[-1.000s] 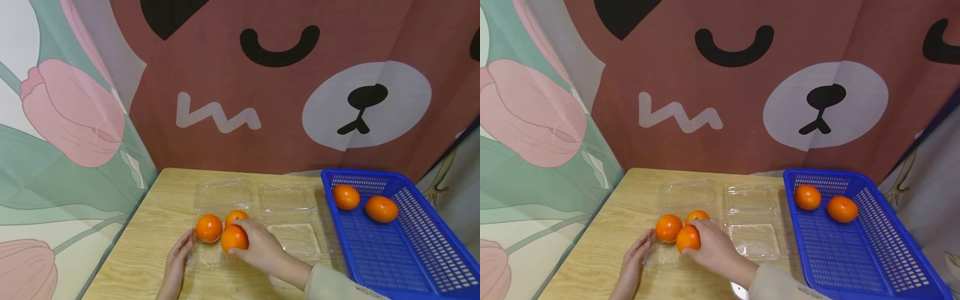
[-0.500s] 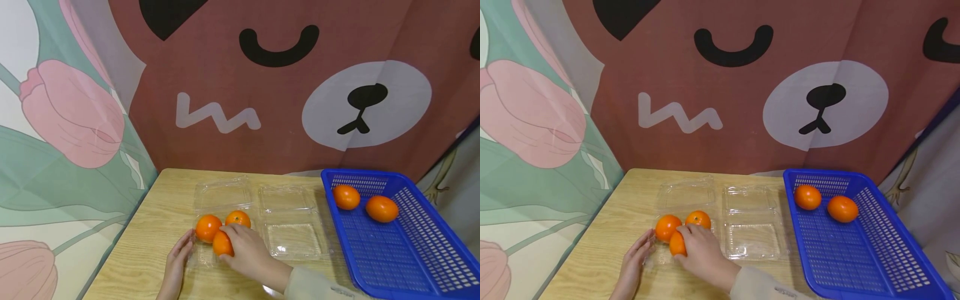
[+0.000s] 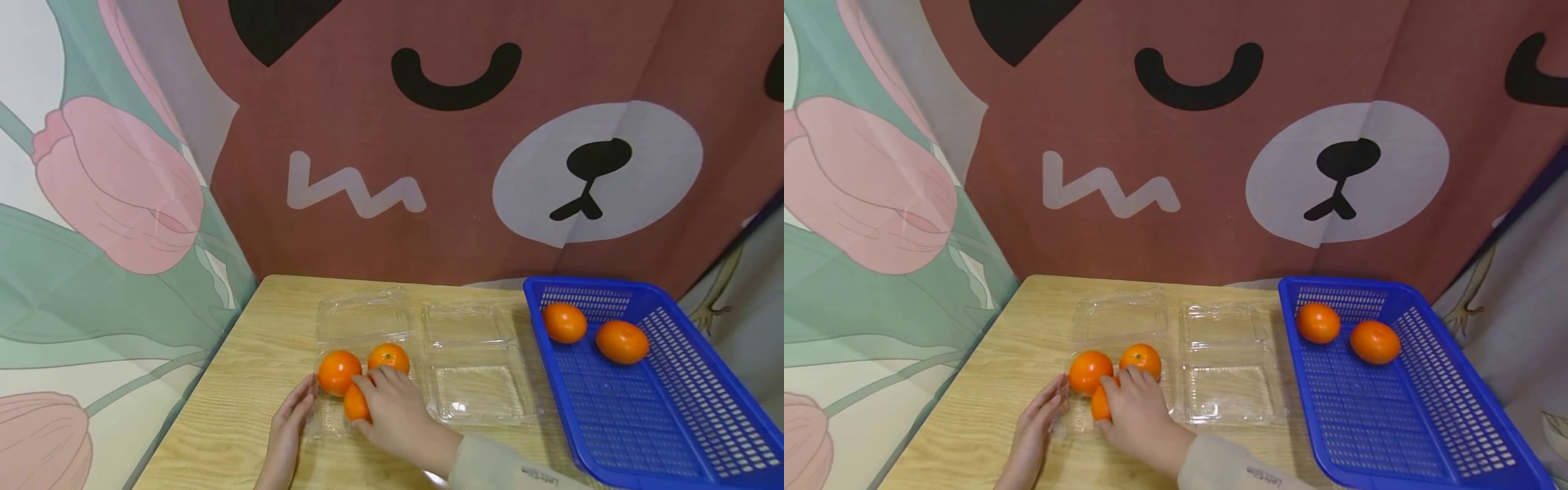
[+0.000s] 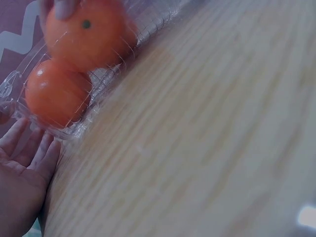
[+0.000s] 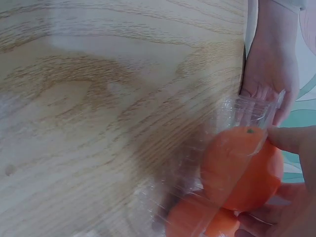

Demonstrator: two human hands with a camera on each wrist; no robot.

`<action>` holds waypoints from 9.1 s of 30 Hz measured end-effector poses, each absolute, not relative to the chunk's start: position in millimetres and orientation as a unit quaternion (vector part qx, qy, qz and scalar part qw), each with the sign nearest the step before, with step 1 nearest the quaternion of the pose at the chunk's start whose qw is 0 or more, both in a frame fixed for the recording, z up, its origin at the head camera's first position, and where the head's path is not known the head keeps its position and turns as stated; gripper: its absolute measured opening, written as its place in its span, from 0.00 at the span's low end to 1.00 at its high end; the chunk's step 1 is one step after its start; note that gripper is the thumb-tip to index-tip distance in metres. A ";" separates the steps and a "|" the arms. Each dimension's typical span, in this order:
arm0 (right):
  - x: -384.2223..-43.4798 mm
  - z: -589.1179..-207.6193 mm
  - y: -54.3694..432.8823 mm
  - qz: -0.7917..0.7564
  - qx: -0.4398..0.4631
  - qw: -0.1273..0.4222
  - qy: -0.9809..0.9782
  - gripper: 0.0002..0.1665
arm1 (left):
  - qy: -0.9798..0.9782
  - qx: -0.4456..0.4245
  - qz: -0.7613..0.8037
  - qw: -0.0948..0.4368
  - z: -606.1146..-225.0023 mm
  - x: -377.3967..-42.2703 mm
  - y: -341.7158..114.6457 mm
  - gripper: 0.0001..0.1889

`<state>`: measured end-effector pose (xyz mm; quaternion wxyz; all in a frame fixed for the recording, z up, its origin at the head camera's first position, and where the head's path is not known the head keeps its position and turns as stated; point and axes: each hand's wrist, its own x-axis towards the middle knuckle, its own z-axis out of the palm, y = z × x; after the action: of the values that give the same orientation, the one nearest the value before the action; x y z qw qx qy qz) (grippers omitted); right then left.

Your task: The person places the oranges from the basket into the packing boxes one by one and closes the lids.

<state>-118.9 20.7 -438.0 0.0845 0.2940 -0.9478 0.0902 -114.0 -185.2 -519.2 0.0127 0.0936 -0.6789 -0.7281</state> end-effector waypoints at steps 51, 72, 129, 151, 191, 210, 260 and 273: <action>-170.9 -404.5 40.9 0.276 0.201 0.012 -0.940 0.18 | -0.675 0.099 -0.731 0.002 -517.9 -114.1 -187.5 0.29; -235.6 -423.2 87.7 0.352 0.078 -0.032 -0.932 0.25 | -0.669 0.094 -0.738 -0.001 -518.2 -114.0 -185.6 0.30; -158.8 -400.0 111.1 0.348 0.193 0.220 -0.891 0.10 | -0.662 0.078 -0.745 0.020 -518.2 -115.6 -184.2 0.27; -119.5 -454.9 135.8 0.197 0.443 0.273 -0.831 0.09 | -0.682 0.131 -0.715 -0.084 -484.4 -94.1 -218.6 0.29; -102.8 -465.9 70.2 0.601 0.094 -0.088 -0.789 0.11 | -0.740 0.088 -0.633 -0.207 -479.8 -82.8 -245.4 0.15; -108.5 -471.5 63.2 0.678 0.048 -0.106 -0.726 0.10 | -0.734 0.179 -0.644 -0.119 -484.9 -85.5 -231.4 0.12; -50.7 -485.7 179.7 0.476 0.063 0.212 -0.851 0.15 | -0.680 -0.072 -0.718 -0.132 -510.6 -81.5 -32.4 0.24; -50.5 -485.4 179.4 0.466 0.058 0.224 -0.854 0.15 | -0.623 -0.026 -0.777 -0.086 -513.5 -94.0 3.2 0.29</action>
<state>-50.5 179.4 -485.4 0.2243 0.0581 -0.8541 0.4656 -94.0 3.2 -513.5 -0.0862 -0.0258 -0.6233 -0.7768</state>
